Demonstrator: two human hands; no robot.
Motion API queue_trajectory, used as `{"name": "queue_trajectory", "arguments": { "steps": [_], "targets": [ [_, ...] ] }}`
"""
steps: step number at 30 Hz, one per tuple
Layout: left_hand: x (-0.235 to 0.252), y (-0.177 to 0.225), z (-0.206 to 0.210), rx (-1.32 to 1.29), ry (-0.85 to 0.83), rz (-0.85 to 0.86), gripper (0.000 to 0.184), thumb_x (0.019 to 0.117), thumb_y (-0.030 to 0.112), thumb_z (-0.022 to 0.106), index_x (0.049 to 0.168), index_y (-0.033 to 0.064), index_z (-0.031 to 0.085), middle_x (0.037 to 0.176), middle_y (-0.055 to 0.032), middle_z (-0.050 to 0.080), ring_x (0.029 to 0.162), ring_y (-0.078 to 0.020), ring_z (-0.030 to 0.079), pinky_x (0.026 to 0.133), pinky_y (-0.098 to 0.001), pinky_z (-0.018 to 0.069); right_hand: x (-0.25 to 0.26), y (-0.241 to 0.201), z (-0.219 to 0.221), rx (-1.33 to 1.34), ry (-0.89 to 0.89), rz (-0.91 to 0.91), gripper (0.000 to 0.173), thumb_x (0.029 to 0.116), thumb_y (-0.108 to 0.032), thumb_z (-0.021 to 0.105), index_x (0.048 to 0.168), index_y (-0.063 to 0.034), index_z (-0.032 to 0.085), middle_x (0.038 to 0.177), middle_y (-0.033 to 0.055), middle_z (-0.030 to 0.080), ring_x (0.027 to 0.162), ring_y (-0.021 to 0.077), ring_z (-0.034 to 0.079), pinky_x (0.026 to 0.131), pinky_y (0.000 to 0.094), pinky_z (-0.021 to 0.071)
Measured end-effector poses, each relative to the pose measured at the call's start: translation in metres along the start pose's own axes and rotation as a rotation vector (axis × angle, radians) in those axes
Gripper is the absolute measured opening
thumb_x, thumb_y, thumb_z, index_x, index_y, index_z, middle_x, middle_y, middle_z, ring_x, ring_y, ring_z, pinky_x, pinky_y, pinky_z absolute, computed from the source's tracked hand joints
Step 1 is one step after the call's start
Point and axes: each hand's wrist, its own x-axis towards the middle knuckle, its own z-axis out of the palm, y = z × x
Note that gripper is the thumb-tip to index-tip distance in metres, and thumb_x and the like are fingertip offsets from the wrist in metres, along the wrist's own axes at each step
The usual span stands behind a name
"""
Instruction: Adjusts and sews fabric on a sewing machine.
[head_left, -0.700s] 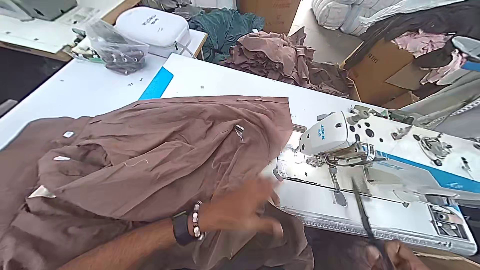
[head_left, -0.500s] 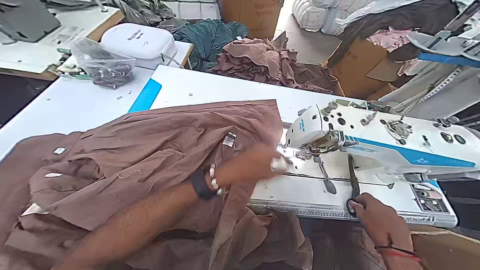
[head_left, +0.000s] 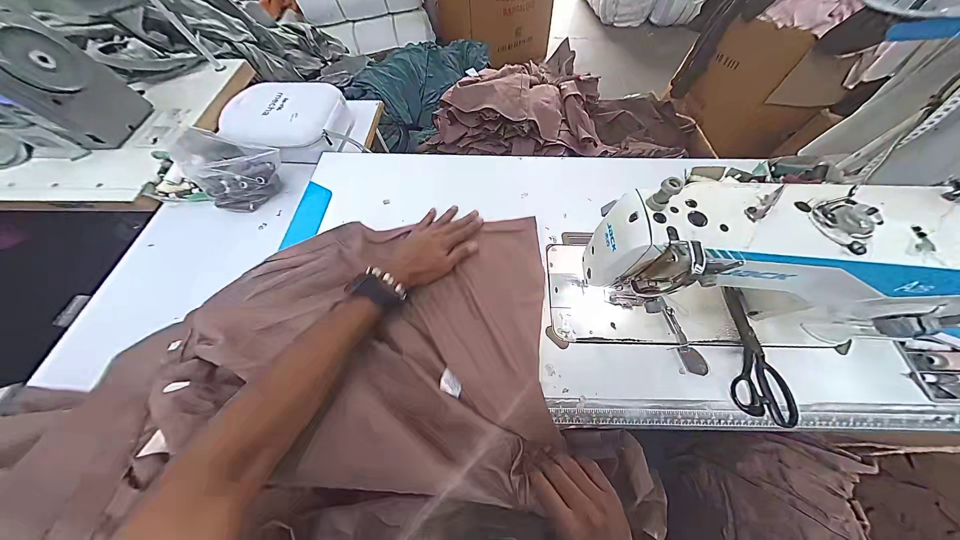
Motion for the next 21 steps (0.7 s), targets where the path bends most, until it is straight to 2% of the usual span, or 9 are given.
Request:
{"name": "queue_trajectory", "arguments": {
  "steps": [3,5,7,9,11,14,17,19,21],
  "targets": [
    [-0.076,0.067,-0.002,-0.017,-0.057,0.073,0.059,0.1059,0.062,0.025,0.158,0.0392,0.040,0.166,0.0166,0.033,0.159,-0.0213,0.016,0.126,-0.0642,0.0098,0.035,-0.021,0.026,0.012,-0.508,0.333,0.028,0.0943,-0.013,0.063,0.120,-0.0133,0.072,0.112,0.0094,0.075,0.106,0.0305,0.072,0.080,0.0523,0.0603],
    [-0.115,0.102,0.007,-0.024,-0.064,0.101,0.060,0.1042,0.066,0.026,0.158,0.0420,0.037,0.167,0.0180,0.031,0.160,-0.0251,0.015,0.125,-0.0668,0.0101,0.069,-0.011,0.046,0.318,-0.885,0.599,0.041,0.1064,-0.018,0.048,0.140,0.0026,0.058,0.140,0.0287,0.059,0.134,0.0462,0.053,0.108,0.0668,0.0421],
    [-0.136,0.126,0.010,-0.038,-0.062,0.106,0.060,0.1033,0.066,0.029,0.158,0.0430,0.038,0.166,0.0187,0.031,0.159,-0.0272,0.016,0.124,-0.0685,0.0114,0.071,-0.008,0.074,0.594,-0.813,0.754,0.047,0.1054,-0.023,0.053,0.142,0.0057,0.056,0.147,0.0289,0.054,0.143,0.0419,0.046,0.119,0.0581,0.0325],
    [-0.131,0.147,0.002,-0.034,-0.002,0.049,0.054,0.1054,0.062,0.030,0.146,0.0387,0.056,0.156,0.0157,0.049,0.153,-0.0271,0.035,0.122,-0.0668,0.0214,0.084,-0.017,0.072,0.688,-0.802,0.721,0.045,0.1038,-0.022,0.057,0.138,0.0074,0.059,0.141,0.0287,0.058,0.138,0.0407,0.051,0.117,0.0563,0.0363],
    [-0.105,0.170,-0.004,-0.012,0.099,-0.034,0.054,0.1060,0.059,0.035,0.112,0.0252,0.077,0.126,0.0054,0.073,0.133,-0.0265,0.059,0.116,-0.0591,0.0375,0.105,-0.030,0.034,0.630,-1.041,0.526,0.037,0.1038,-0.015,0.055,0.129,0.0111,0.062,0.134,0.0325,0.061,0.130,0.0469,0.056,0.109,0.0634,0.0413],
    [-0.058,0.197,0.006,0.044,0.128,-0.160,0.062,0.1004,0.066,0.042,0.087,0.0134,0.071,0.091,-0.0070,0.071,0.103,-0.0292,0.068,0.091,-0.0500,0.0508,0.133,-0.041,-0.027,0.550,-1.220,0.239,0.031,0.1004,-0.024,0.060,0.122,-0.0032,0.068,0.118,0.0254,0.068,0.113,0.0472,0.064,0.088,0.0701,0.0503],
    [-0.034,0.204,0.028,-0.174,0.075,-0.181,0.049,0.0951,0.064,0.056,0.101,0.0169,0.069,0.096,-0.0051,0.063,0.094,-0.0287,0.059,0.077,-0.0478,0.0445,0.112,-0.022,-0.064,0.560,-0.556,0.397,0.030,0.1026,-0.040,0.055,0.101,-0.0181,0.076,0.081,0.0056,0.073,0.077,0.0254,0.074,0.064,0.0528,0.0589],
    [-0.031,0.202,0.037,-0.256,0.089,-0.132,0.042,0.0971,0.060,0.056,0.095,0.0197,0.069,0.094,-0.0011,0.062,0.090,-0.0242,0.058,0.077,-0.0462,0.0408,0.110,0.005,-0.061,0.359,0.005,0.597,0.025,0.1012,-0.033,0.058,0.100,-0.0156,0.077,0.085,-0.0001,0.072,0.075,0.0150,0.071,0.063,0.0381,0.0611],
    [-0.036,0.201,0.038,-0.263,0.098,-0.092,0.041,0.1002,0.058,0.052,0.092,0.0196,0.066,0.092,-0.0002,0.061,0.088,-0.0229,0.057,0.078,-0.0456,0.0393,0.114,0.042,-0.050,0.219,0.255,0.731,0.028,0.0984,-0.030,0.061,0.111,-0.0092,0.075,0.097,0.0041,0.073,0.087,0.0213,0.068,0.073,0.0404,0.0571]
  ]
}}
